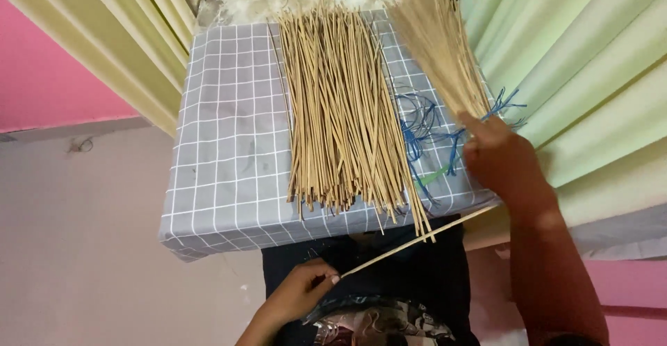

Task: Gathering wooden sticks into bundles and tying them securely with string using a small wooden block for tension.

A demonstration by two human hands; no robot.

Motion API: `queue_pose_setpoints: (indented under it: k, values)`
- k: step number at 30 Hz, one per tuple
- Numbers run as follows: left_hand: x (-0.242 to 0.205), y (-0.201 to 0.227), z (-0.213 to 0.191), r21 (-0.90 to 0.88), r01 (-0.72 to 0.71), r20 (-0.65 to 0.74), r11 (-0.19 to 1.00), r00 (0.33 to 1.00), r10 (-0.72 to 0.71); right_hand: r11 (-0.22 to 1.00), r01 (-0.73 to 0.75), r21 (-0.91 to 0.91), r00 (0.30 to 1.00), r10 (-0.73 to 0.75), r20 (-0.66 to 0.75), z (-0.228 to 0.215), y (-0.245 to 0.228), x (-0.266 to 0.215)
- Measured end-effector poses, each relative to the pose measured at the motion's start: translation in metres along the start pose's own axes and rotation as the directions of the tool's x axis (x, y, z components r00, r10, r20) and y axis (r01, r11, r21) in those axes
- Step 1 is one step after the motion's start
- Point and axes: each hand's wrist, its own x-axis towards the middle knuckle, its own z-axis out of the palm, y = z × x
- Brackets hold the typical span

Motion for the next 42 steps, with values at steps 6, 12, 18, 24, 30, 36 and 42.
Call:
queue_pose_setpoints:
  k: [6, 12, 18, 24, 30, 36, 42]
  values:
    - [-0.015, 0.013, -0.017, 0.032, 0.065, -0.091, 0.997, 0.994, -0.062, 0.997, -0.059, 0.042, 0.994, 0.054, 0.097, -0.013, -0.015, -0.003]
    - [-0.040, 0.020, -0.075, 0.060, 0.062, -0.046, 0.996, 0.997, -0.060, 0.884, -0.259, 0.388, 0.961, 0.193, 0.200, -0.019, -0.008, -0.005]
    - [-0.014, 0.059, -0.108, -0.303, -0.167, -0.433, 0.938, 0.901, 0.021, 0.997, -0.033, 0.070, 0.987, 0.022, 0.156, 0.031, -0.035, -0.025]
    - [0.076, 0.096, -0.126, -0.074, -0.143, -0.588, 0.987, 0.806, 0.072, 0.989, 0.040, 0.141, 0.971, -0.005, -0.237, 0.074, -0.035, -0.041]
    - [0.146, 0.069, -0.146, 0.320, 0.235, -0.604, 0.918, 0.797, 0.006, 0.970, 0.075, 0.230, 0.921, 0.021, -0.389, 0.094, -0.033, -0.054]
    - [0.149, 0.071, -0.141, 0.200, 0.276, -0.652, 0.940, 0.754, -0.082, 0.974, 0.081, 0.210, 0.904, 0.017, -0.428, 0.075, -0.035, -0.047]
    - [0.123, 0.108, -0.134, 0.254, 0.208, -0.550, 0.945, 0.835, -0.036, 0.967, 0.093, 0.238, 0.912, 0.014, -0.410, 0.088, -0.021, -0.018]
